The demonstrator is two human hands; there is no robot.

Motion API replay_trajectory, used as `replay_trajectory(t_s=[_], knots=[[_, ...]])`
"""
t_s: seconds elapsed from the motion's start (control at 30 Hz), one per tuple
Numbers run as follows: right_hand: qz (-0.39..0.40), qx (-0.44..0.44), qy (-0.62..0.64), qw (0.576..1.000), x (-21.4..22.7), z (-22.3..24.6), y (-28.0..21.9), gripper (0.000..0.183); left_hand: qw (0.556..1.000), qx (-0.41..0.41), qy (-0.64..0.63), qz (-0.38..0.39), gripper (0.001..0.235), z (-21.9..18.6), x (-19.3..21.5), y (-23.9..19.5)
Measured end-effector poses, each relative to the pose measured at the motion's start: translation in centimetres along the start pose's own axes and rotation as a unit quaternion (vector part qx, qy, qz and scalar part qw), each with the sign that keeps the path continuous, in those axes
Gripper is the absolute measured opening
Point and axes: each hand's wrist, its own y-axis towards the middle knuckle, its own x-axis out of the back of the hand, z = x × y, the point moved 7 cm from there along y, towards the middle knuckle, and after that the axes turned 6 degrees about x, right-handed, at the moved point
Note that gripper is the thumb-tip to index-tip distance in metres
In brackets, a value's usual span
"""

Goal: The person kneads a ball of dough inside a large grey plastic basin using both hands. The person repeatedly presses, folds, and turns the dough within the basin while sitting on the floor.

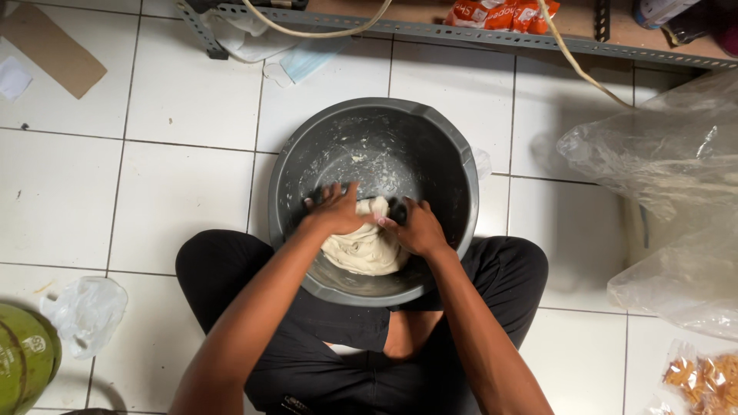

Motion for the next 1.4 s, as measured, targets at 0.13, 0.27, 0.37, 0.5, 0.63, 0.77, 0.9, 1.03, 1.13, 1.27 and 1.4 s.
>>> replay_trajectory(t_s=[0.13,0.27,0.37,0.5,0.63,0.77,0.9,1.03,1.13,1.27,1.4], knots=[[0.004,0.057,0.021,0.998,-1.9,2.8,2.6,0.091,0.974,0.064,0.211,0.050,0.133,7.6,-6.6,8.7],[0.009,0.075,-0.106,0.991,-6.3,2.8,6.6,0.089,0.950,0.007,0.308,-0.045,0.129,8.4,-8.2,11.6],[-0.009,0.086,-0.126,0.988,-8.9,-0.1,9.0,0.075,0.930,-0.021,0.357,-0.083,0.104,8.4,-8.8,11.7],[-0.033,0.114,-0.100,0.988,-8.2,1.0,6.4,0.059,0.923,-0.039,0.369,-0.107,0.061,7.2,-8.4,10.1],[-0.075,0.196,-0.157,0.965,-8.8,2.8,0.9,0.047,0.915,-0.039,0.387,-0.109,0.082,8.7,-9.9,14.8],[-0.115,0.270,-0.238,0.926,-10.0,3.9,-5.2,0.040,0.910,-0.053,0.396,-0.107,0.091,9.2,-10.7,16.3],[-0.046,0.265,-0.148,0.952,-7.2,5.8,-8.6,0.028,0.924,-0.051,0.360,-0.118,0.090,9.2,-11.0,17.7],[-0.008,0.159,-0.080,0.984,-4.9,6.2,-6.1,0.041,0.928,-0.044,0.350,-0.117,0.090,8.4,-9.7,16.3],[0.012,0.119,-0.241,0.963,-5.4,8.9,-5.6,0.112,0.951,-0.045,0.290,-0.098,0.101,9.2,-9.7,16.6],[0.098,0.117,-0.216,0.965,-6.9,10.0,-4.4,0.112,0.960,-0.023,0.277,-0.041,0.090,11.9,-9.8,20.7],[0.042,0.097,-0.258,0.960,-9.3,7.4,-0.1,0.081,0.970,-0.050,0.239,0.006,0.068,10.6,-6.9,18.0]])
